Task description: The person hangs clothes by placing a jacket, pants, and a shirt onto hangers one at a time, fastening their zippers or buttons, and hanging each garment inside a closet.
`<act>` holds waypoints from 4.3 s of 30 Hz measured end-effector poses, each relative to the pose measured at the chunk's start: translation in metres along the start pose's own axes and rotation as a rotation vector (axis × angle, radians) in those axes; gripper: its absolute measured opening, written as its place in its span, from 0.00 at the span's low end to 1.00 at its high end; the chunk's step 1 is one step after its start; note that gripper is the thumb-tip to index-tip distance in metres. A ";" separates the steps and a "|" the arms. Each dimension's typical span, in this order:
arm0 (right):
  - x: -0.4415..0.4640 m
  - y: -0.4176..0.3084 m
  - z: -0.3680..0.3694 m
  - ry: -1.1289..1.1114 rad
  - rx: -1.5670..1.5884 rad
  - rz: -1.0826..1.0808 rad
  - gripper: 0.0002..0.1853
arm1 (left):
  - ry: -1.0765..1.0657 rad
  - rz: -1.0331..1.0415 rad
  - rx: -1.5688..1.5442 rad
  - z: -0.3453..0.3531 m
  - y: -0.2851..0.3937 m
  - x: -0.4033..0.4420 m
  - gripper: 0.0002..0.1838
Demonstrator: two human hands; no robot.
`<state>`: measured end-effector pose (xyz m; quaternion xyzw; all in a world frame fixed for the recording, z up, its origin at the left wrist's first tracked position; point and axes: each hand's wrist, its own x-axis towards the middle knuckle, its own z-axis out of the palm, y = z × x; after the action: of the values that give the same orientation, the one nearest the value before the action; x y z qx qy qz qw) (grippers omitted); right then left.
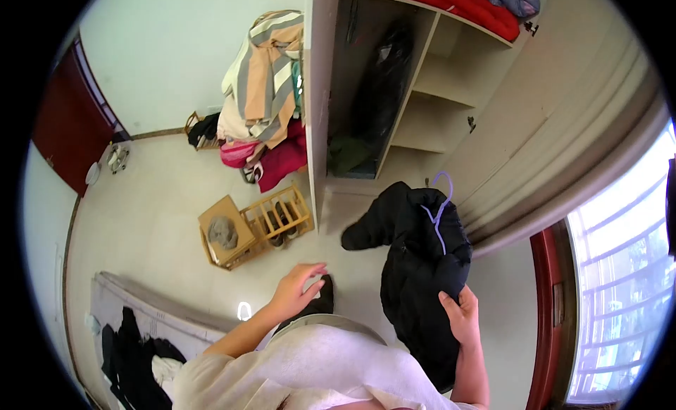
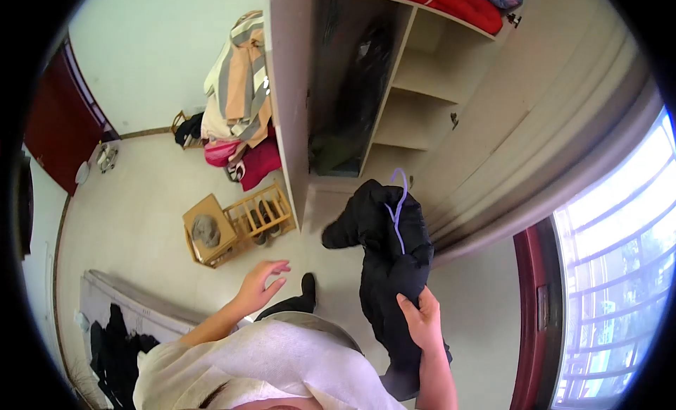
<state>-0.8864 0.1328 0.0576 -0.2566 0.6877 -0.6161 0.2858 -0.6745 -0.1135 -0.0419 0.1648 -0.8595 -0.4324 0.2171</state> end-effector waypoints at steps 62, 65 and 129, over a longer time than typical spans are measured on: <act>0.830 -0.016 0.097 -0.035 -1.256 -1.176 0.20 | 1.027 -0.945 -0.347 0.068 -0.198 0.264 0.15; 0.853 0.036 0.088 -0.257 -1.366 -1.204 0.19 | 0.949 -0.964 -0.367 0.071 -0.193 0.278 0.14; -0.240 0.345 0.714 -2.129 -0.773 -0.105 0.14 | 2.655 -1.321 -0.471 0.165 0.092 -0.607 0.09</act>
<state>-0.2112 -0.1603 -0.3226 -0.7499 0.2275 0.1580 0.6008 -0.2510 0.3357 -0.1949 0.7362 0.2717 -0.1144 0.6092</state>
